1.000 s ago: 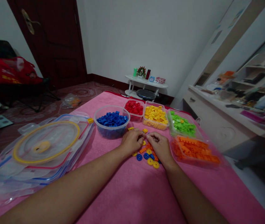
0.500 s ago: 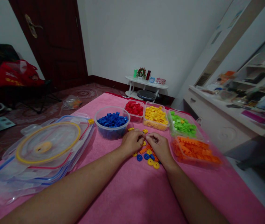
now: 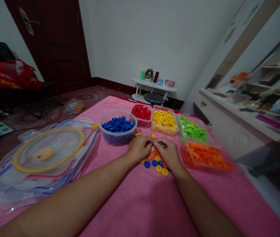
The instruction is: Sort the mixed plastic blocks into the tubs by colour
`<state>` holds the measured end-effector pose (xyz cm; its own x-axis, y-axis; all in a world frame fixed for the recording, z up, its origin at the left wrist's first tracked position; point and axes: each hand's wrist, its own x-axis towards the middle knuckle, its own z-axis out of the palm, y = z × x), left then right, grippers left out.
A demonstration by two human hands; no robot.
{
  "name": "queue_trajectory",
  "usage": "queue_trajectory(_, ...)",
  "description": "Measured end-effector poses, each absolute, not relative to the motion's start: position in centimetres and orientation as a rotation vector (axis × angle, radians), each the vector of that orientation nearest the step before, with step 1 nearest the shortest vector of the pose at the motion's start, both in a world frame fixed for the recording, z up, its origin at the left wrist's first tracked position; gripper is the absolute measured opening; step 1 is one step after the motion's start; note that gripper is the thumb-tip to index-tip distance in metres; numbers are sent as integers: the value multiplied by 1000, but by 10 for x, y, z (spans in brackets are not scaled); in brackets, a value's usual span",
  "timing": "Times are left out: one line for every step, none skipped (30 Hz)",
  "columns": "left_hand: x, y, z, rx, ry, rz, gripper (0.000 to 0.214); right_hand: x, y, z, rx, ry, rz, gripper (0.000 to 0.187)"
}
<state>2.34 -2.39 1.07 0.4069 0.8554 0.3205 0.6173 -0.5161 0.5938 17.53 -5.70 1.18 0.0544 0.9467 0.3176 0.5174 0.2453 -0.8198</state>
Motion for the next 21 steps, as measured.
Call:
queue_trajectory(23,-24,10,2287,1263,854,22,175,-57,12,-1397,-1590,590,18)
queue_trajectory(23,-24,10,2291,1259,853,21,175,-57,12,-1395,-1587,601,18)
queue_trajectory(23,-24,10,2294,1254,850,21,175,-57,12,-1394,-1584,612,18)
queue_trajectory(23,-23,9,2295,1250,849,21,175,-56,12,-1395,-1581,622,18)
queue_trajectory(23,-23,9,2296,1246,850,21,174,-56,12,-1395,-1579,628,18)
queue_trajectory(23,-23,9,2294,1246,852,21,174,-56,12,-1394,-1579,630,18)
queue_trajectory(23,-23,9,2291,1247,855,21,174,-56,12,-1395,-1579,630,18)
queue_trajectory(23,-23,9,2289,1246,857,21,174,-56,12,-1394,-1578,627,18)
queue_trajectory(23,-23,9,2288,1245,859,22,173,-57,13,-1394,-1577,625,18)
queue_trajectory(23,-23,10,2289,1244,861,22,173,-57,14,-1394,-1578,625,18)
queue_trajectory(23,-23,10,2291,1243,861,22,173,-57,14,-1394,-1579,626,18)
queue_trajectory(23,-23,11,2293,1242,858,22,173,-58,14,-1395,-1581,626,18)
queue_trajectory(23,-23,11,2295,1244,855,22,173,-58,15,-1393,-1585,624,18)
queue_trajectory(23,-23,11,2297,1247,851,22,174,-59,15,-1392,-1590,620,18)
queue_trajectory(23,-23,11,2297,1249,848,22,174,-59,14,-1390,-1596,613,18)
queue_trajectory(23,-23,11,2298,1249,846,22,175,-58,14,-1388,-1601,604,18)
queue_trajectory(23,-23,10,2298,1248,847,22,175,-58,13,-1385,-1606,597,18)
queue_trajectory(23,-23,9,2297,1247,849,22,175,-58,13,-1383,-1609,593,18)
queue_trajectory(23,-23,9,2297,1246,853,22,175,-58,12,-1383,-1610,592,18)
queue_trajectory(23,-23,8,2296,1244,857,22,175,-57,12,-1383,-1609,592,18)
queue_trajectory(23,-23,8,2296,1244,863,21,175,-57,12,-1382,-1608,592,18)
